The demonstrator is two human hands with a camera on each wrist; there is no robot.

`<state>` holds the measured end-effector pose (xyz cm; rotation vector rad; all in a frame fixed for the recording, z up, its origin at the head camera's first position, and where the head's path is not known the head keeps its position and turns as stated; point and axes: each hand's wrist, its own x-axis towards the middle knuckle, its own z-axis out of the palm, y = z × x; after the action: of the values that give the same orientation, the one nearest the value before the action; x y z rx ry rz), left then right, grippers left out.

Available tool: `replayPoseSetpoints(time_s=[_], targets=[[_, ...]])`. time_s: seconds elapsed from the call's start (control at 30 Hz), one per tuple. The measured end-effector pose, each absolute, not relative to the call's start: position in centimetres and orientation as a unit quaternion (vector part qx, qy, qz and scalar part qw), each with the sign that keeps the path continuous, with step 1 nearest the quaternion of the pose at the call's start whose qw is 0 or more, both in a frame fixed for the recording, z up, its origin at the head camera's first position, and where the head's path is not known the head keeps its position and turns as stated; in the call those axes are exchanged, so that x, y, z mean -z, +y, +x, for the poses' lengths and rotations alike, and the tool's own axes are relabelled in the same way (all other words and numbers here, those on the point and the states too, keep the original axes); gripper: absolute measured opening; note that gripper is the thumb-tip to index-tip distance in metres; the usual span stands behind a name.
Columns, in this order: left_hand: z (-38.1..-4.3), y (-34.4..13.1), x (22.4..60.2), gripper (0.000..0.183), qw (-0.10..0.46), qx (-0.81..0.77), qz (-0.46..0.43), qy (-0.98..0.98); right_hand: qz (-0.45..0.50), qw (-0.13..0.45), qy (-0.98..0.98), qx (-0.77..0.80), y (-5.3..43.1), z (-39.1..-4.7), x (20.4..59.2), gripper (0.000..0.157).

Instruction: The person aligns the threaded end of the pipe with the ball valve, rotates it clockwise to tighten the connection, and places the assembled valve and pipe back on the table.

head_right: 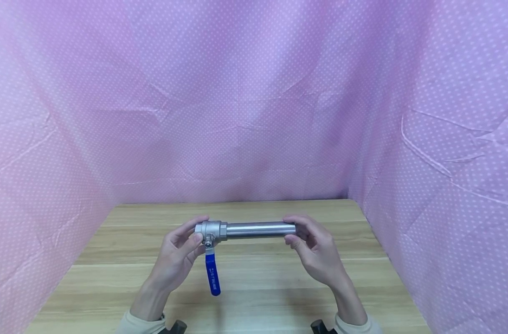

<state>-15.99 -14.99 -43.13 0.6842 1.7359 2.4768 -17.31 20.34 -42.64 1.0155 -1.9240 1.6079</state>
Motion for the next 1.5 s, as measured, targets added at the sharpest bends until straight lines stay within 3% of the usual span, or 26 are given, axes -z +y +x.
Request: replayPoseSetpoints(time_s=[0.43,1.5], targets=[[-15.88,-15.04,43.04,0.047,0.02,-0.797,0.217,0.563,0.392,0.193,-0.657,-0.615,20.22,-17.41,42.62,0.056],[-15.87,-15.4,43.58,0.049,0.023,-0.79,0.266,0.551,0.369,0.235,-0.718,-0.542,20.25,-17.32,42.71,0.052]])
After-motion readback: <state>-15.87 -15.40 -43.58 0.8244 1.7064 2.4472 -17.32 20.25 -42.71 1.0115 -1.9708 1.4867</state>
